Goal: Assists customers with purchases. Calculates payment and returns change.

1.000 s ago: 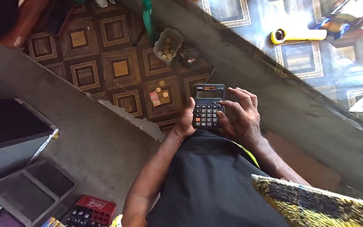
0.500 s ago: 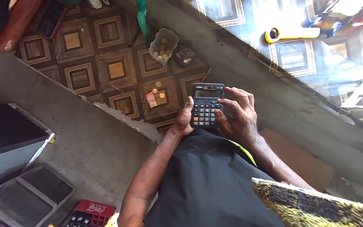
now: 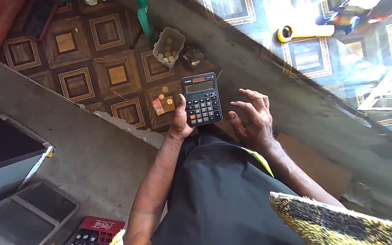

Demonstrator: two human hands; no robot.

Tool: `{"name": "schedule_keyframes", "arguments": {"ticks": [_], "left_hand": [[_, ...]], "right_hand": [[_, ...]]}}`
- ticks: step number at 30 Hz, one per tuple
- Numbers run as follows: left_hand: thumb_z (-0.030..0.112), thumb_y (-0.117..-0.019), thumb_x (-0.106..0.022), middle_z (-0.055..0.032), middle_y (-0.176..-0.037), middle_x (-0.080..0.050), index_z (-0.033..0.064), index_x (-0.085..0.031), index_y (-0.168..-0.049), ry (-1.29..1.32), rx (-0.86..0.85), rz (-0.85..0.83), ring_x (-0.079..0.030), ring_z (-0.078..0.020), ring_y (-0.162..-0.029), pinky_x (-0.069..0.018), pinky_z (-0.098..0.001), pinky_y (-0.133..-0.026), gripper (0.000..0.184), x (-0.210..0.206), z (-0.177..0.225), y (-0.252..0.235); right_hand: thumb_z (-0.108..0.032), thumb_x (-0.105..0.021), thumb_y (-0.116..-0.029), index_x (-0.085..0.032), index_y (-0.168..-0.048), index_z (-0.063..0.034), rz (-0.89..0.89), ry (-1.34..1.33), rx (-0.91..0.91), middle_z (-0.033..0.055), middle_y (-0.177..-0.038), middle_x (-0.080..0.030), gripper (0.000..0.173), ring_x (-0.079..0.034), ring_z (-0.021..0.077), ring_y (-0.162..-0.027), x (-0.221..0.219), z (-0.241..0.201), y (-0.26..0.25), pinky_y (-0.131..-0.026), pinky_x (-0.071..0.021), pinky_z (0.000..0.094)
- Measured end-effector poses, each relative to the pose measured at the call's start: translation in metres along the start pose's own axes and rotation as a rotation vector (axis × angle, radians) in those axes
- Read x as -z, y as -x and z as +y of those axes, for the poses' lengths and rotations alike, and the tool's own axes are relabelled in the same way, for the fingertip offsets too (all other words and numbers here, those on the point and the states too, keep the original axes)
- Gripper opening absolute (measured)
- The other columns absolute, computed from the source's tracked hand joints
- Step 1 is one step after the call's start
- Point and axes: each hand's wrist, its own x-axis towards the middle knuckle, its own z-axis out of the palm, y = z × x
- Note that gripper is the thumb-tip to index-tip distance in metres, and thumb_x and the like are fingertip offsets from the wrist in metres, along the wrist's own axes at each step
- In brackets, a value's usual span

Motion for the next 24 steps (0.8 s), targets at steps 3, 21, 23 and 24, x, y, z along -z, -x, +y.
{"name": "schedule_keyframes", "arguments": {"ticks": [3, 21, 23, 24], "left_hand": [[0.064, -0.1059, -0.017, -0.0070, -0.118, -0.071, 0.0192, -0.059, -0.133, 0.016, 0.003, 0.005, -0.071, -0.0198, -0.105, -0.0612, -0.0402, -0.086, 0.067, -0.001, -0.005, -0.002], [0.067, -0.1045, -0.019, -0.0068, -0.121, -0.070, 0.0198, -0.058, -0.134, 0.046, -0.026, -0.023, -0.069, -0.0196, -0.109, -0.0596, -0.0411, -0.090, 0.068, -0.013, 0.003, -0.008], [0.067, -0.1043, -0.019, -0.0071, -0.121, -0.069, 0.0196, -0.058, -0.135, 0.045, -0.028, -0.014, -0.069, -0.0201, -0.110, -0.0595, -0.0417, -0.090, 0.069, -0.014, 0.006, -0.007], [0.067, -0.1043, -0.018, -0.0069, -0.121, -0.069, 0.0197, -0.058, -0.135, 0.045, -0.027, -0.008, -0.069, -0.0201, -0.110, -0.0596, -0.0418, -0.090, 0.069, -0.014, 0.007, -0.007]], "right_hand": [[-0.027, -0.061, -0.0991, -0.074, -0.106, -0.0037, 0.006, 0.011, 0.001, 0.0255, -0.134, -0.062, 0.027, -0.054, 0.0411, -0.131, 0.001, 0.001, 0.000, -0.108, -0.0451, 0.0499], [-0.036, -0.059, -0.0995, -0.076, -0.107, -0.0148, -0.085, -0.033, 0.105, 0.0206, -0.137, -0.062, 0.027, -0.050, 0.0413, -0.137, -0.022, -0.023, 0.005, -0.112, -0.0403, 0.0606], [-0.036, -0.059, -0.0996, -0.076, -0.106, -0.0138, -0.076, -0.020, 0.093, 0.0210, -0.137, -0.062, 0.028, -0.051, 0.0419, -0.137, -0.021, -0.019, 0.004, -0.112, -0.0402, 0.0604], [-0.036, -0.060, -0.0993, -0.076, -0.106, -0.0133, -0.072, -0.013, 0.089, 0.0211, -0.137, -0.062, 0.029, -0.051, 0.0418, -0.137, -0.020, -0.018, 0.004, -0.112, -0.0399, 0.0596]]}}
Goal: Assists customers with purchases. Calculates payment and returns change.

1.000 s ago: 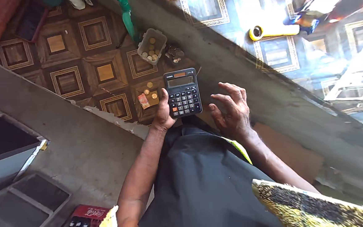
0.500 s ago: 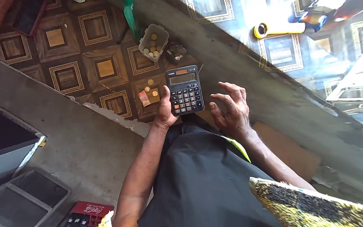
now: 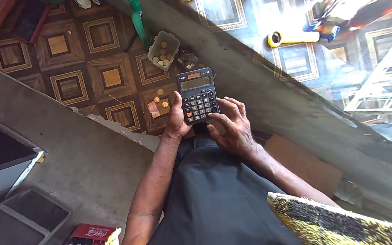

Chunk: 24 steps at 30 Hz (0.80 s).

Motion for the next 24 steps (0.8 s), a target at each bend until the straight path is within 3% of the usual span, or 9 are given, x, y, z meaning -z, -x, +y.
{"name": "schedule_keyframes", "arguments": {"ticks": [5, 10, 15, 19, 24], "left_hand": [[0.068, -0.1039, -0.019, -0.0065, -0.123, -0.069, 0.0202, -0.057, -0.136, -0.008, -0.008, -0.006, -0.068, -0.0200, -0.111, -0.0591, -0.0426, -0.092, 0.069, 0.001, -0.001, -0.001], [0.071, -0.1023, -0.023, -0.0036, -0.120, -0.069, 0.0220, -0.057, -0.135, -0.019, -0.004, -0.054, -0.069, -0.0149, -0.108, -0.0591, -0.0363, -0.090, 0.068, 0.000, -0.008, -0.003], [0.071, -0.1021, -0.023, -0.0032, -0.117, -0.070, 0.0216, -0.059, -0.132, -0.086, -0.017, -0.017, -0.069, -0.0140, -0.104, -0.0597, -0.0350, -0.086, 0.068, -0.003, -0.010, -0.001], [0.074, -0.0998, -0.029, -0.0034, -0.115, -0.071, 0.0213, -0.060, -0.131, -0.098, 0.004, -0.017, -0.070, -0.0133, -0.101, -0.0603, -0.0337, -0.082, 0.069, -0.003, -0.009, 0.000], [0.072, -0.1015, -0.026, -0.0037, -0.115, -0.070, 0.0208, -0.059, -0.132, -0.064, 0.007, -0.037, -0.070, -0.0139, -0.101, -0.0604, -0.0338, -0.084, 0.068, -0.002, -0.009, 0.001]], "right_hand": [[-0.044, -0.060, -0.0980, -0.075, -0.113, -0.0155, -0.064, 0.052, 0.033, 0.0242, -0.142, -0.057, 0.036, -0.046, 0.0457, -0.139, -0.003, 0.000, -0.003, -0.112, -0.0361, 0.0648], [-0.048, -0.059, -0.0972, -0.074, -0.119, -0.0200, -0.133, 0.042, 0.079, 0.0243, -0.149, -0.051, 0.039, -0.039, 0.0463, -0.145, -0.013, -0.007, -0.006, -0.116, -0.0280, 0.0691], [-0.049, -0.060, -0.0964, -0.073, -0.121, -0.0195, -0.135, 0.037, 0.094, 0.0254, -0.150, -0.050, 0.041, -0.038, 0.0465, -0.145, -0.015, -0.008, -0.010, -0.117, -0.0257, 0.0683], [-0.050, -0.059, -0.0965, -0.073, -0.119, -0.0205, -0.177, 0.083, 0.105, 0.0246, -0.152, -0.048, 0.039, -0.035, 0.0489, -0.147, -0.021, -0.007, -0.011, -0.115, -0.0224, 0.0740], [-0.053, -0.058, -0.0961, -0.074, -0.121, -0.0219, -0.152, 0.083, 0.091, 0.0233, -0.151, -0.050, 0.042, -0.036, 0.0472, -0.147, -0.015, -0.006, -0.008, -0.116, -0.0225, 0.0730]]}}
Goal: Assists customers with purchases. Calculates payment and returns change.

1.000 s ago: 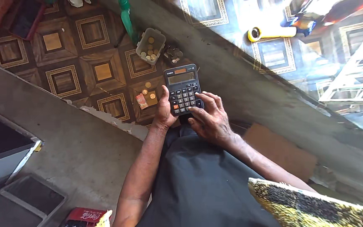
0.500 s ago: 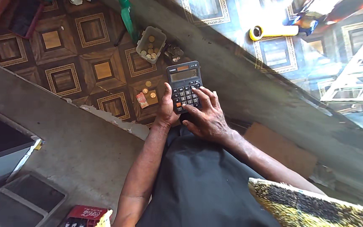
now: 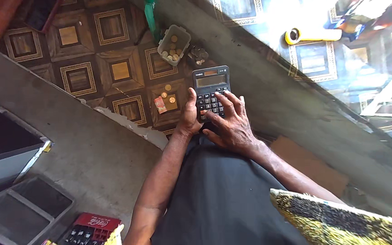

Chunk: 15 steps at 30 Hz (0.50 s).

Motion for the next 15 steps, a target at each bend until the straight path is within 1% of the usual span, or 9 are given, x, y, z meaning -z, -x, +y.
{"name": "schedule_keyframes", "arguments": {"ticks": [2, 5, 8, 15], "left_hand": [[0.071, -0.1023, -0.024, -0.0050, -0.121, -0.069, 0.0208, -0.057, -0.135, 0.001, -0.004, -0.002, -0.069, -0.0166, -0.108, -0.0595, -0.0382, -0.089, 0.069, 0.001, 0.001, 0.001], [0.070, -0.1028, -0.022, -0.0052, -0.123, -0.068, 0.0216, -0.057, -0.136, 0.012, -0.018, 0.014, -0.068, -0.0187, -0.111, -0.0593, -0.0418, -0.091, 0.069, 0.000, 0.006, 0.001], [0.071, -0.1025, -0.021, -0.0057, -0.125, -0.068, 0.0220, -0.056, -0.137, 0.019, -0.033, -0.005, -0.067, -0.0194, -0.113, -0.0586, -0.0430, -0.093, 0.070, 0.000, 0.010, 0.001], [0.071, -0.1023, -0.021, -0.0045, -0.123, -0.069, 0.0229, -0.058, -0.135, 0.003, -0.035, 0.011, -0.069, -0.0188, -0.111, -0.0597, -0.0429, -0.090, 0.069, -0.006, 0.014, -0.001]], "right_hand": [[-0.051, -0.061, -0.0952, -0.074, -0.118, -0.0183, 0.053, -0.011, -0.032, 0.0237, -0.148, -0.053, 0.042, -0.039, 0.0467, -0.145, 0.009, 0.003, 0.001, -0.116, -0.0265, 0.0701], [-0.046, -0.062, -0.0944, -0.074, -0.113, -0.0145, 0.140, -0.006, -0.058, 0.0246, -0.145, -0.055, 0.039, -0.041, 0.0454, -0.143, 0.017, 0.013, 0.004, -0.116, -0.0284, 0.0652], [-0.045, -0.062, -0.0945, -0.074, -0.108, -0.0132, 0.157, 0.016, -0.065, 0.0251, -0.143, -0.056, 0.036, -0.042, 0.0461, -0.142, 0.019, 0.017, 0.008, -0.116, -0.0291, 0.0652], [-0.044, -0.063, -0.0937, -0.075, -0.107, -0.0135, 0.164, 0.007, -0.068, 0.0243, -0.143, -0.056, 0.035, -0.042, 0.0455, -0.142, 0.017, 0.014, 0.008, -0.116, -0.0287, 0.0651]]}}
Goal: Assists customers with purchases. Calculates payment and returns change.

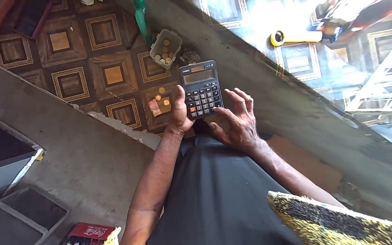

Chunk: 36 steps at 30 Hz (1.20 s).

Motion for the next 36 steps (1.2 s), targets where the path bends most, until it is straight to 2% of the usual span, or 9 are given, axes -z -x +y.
{"name": "schedule_keyframes", "arguments": {"ticks": [8, 11, 14, 18, 25, 31, 32, 35, 36], "left_hand": [[0.070, -0.1027, -0.023, -0.0043, -0.124, -0.068, 0.0227, -0.057, -0.136, 0.026, 0.005, -0.067, -0.068, -0.0174, -0.112, -0.0587, -0.0402, -0.092, 0.067, -0.001, -0.002, 0.000], [0.070, -0.1030, -0.023, -0.0031, -0.119, -0.070, 0.0226, -0.058, -0.133, 0.011, -0.004, -0.056, -0.069, -0.0150, -0.107, -0.0600, -0.0366, -0.088, 0.066, -0.002, -0.002, 0.001], [0.070, -0.1028, -0.022, -0.0045, -0.121, -0.069, 0.0219, -0.058, -0.134, 0.039, -0.005, -0.040, -0.069, -0.0170, -0.109, -0.0598, -0.0394, -0.089, 0.068, -0.001, -0.001, 0.003], [0.070, -0.1030, -0.022, -0.0055, -0.120, -0.069, 0.0215, -0.057, -0.134, 0.033, -0.011, -0.023, -0.069, -0.0186, -0.108, -0.0602, -0.0408, -0.088, 0.068, 0.000, 0.001, 0.003], [0.070, -0.1031, -0.022, -0.0054, -0.124, -0.069, 0.0217, -0.058, -0.135, 0.030, -0.039, -0.015, -0.069, -0.0192, -0.111, -0.0599, -0.0429, -0.090, 0.068, -0.001, 0.006, 0.002], [0.070, -0.1032, -0.019, -0.0052, -0.125, -0.069, 0.0221, -0.058, -0.135, 0.012, -0.024, 0.001, -0.068, -0.0198, -0.114, -0.0590, -0.0449, -0.092, 0.070, -0.003, 0.008, -0.002], [0.070, -0.1032, -0.018, -0.0053, -0.126, -0.069, 0.0221, -0.058, -0.136, 0.014, -0.021, 0.000, -0.068, -0.0203, -0.114, -0.0587, -0.0456, -0.093, 0.070, -0.003, 0.007, -0.002], [0.070, -0.1032, -0.019, -0.0056, -0.125, -0.069, 0.0220, -0.058, -0.136, 0.022, -0.029, -0.018, -0.068, -0.0207, -0.114, -0.0589, -0.0453, -0.093, 0.070, -0.001, 0.007, -0.002], [0.070, -0.1030, -0.019, -0.0056, -0.126, -0.068, 0.0220, -0.057, -0.137, 0.020, -0.035, -0.026, -0.068, -0.0208, -0.114, -0.0588, -0.0453, -0.093, 0.070, 0.000, 0.008, -0.002]], "right_hand": [[-0.050, -0.062, -0.0934, -0.075, -0.116, -0.0188, -0.085, 0.000, 0.060, 0.0254, -0.148, -0.052, 0.040, -0.039, 0.0482, -0.144, -0.007, -0.011, -0.009, -0.115, -0.0275, 0.0699], [-0.050, -0.061, -0.0931, -0.075, -0.114, -0.0197, -0.116, 0.007, 0.069, 0.0241, -0.151, -0.050, 0.039, -0.036, 0.0486, -0.146, -0.011, -0.010, -0.013, -0.115, -0.0247, 0.0725], [-0.051, -0.062, -0.0927, -0.074, -0.116, -0.0187, -0.083, 0.007, 0.048, 0.0238, -0.151, -0.050, 0.041, -0.037, 0.0478, -0.146, -0.007, -0.008, -0.017, -0.116, -0.0251, 0.0710], [-0.054, -0.060, -0.0919, -0.074, -0.120, -0.0199, -0.146, 0.007, 0.008, 0.0250, -0.152, -0.048, 0.047, -0.035, 0.0490, -0.147, -0.006, 0.001, -0.020, -0.115, -0.0259, 0.0719], [-0.043, -0.063, -0.0936, -0.075, -0.105, -0.0136, 0.023, -0.022, -0.015, 0.0238, -0.145, -0.055, 0.034, -0.041, 0.0445, -0.144, 0.013, 0.011, -0.008, -0.118, -0.0274, 0.0640], [-0.044, -0.062, -0.0942, -0.076, -0.112, -0.0144, 0.006, 0.042, -0.020, 0.0240, -0.145, -0.055, 0.038, -0.041, 0.0465, -0.143, 0.011, 0.012, -0.001, -0.116, -0.0279, 0.0662], [-0.044, -0.061, -0.0945, -0.077, -0.110, -0.0148, -0.014, 0.045, -0.024, 0.0232, -0.145, -0.056, 0.037, -0.041, 0.0467, -0.143, 0.010, 0.013, 0.000, -0.116, -0.0280, 0.0675], [-0.038, -0.061, -0.0953, -0.073, -0.082, -0.0133, 0.028, -0.016, -0.004, 0.0203, -0.139, -0.062, 0.030, -0.045, 0.0440, -0.141, 0.012, 0.012, 0.000, -0.115, -0.0297, 0.0660], [-0.037, -0.061, -0.0955, -0.071, -0.079, -0.0134, 0.044, -0.031, 0.004, 0.0197, -0.137, -0.063, 0.030, -0.046, 0.0429, -0.140, 0.013, 0.010, -0.002, -0.114, -0.0304, 0.0650]]}}
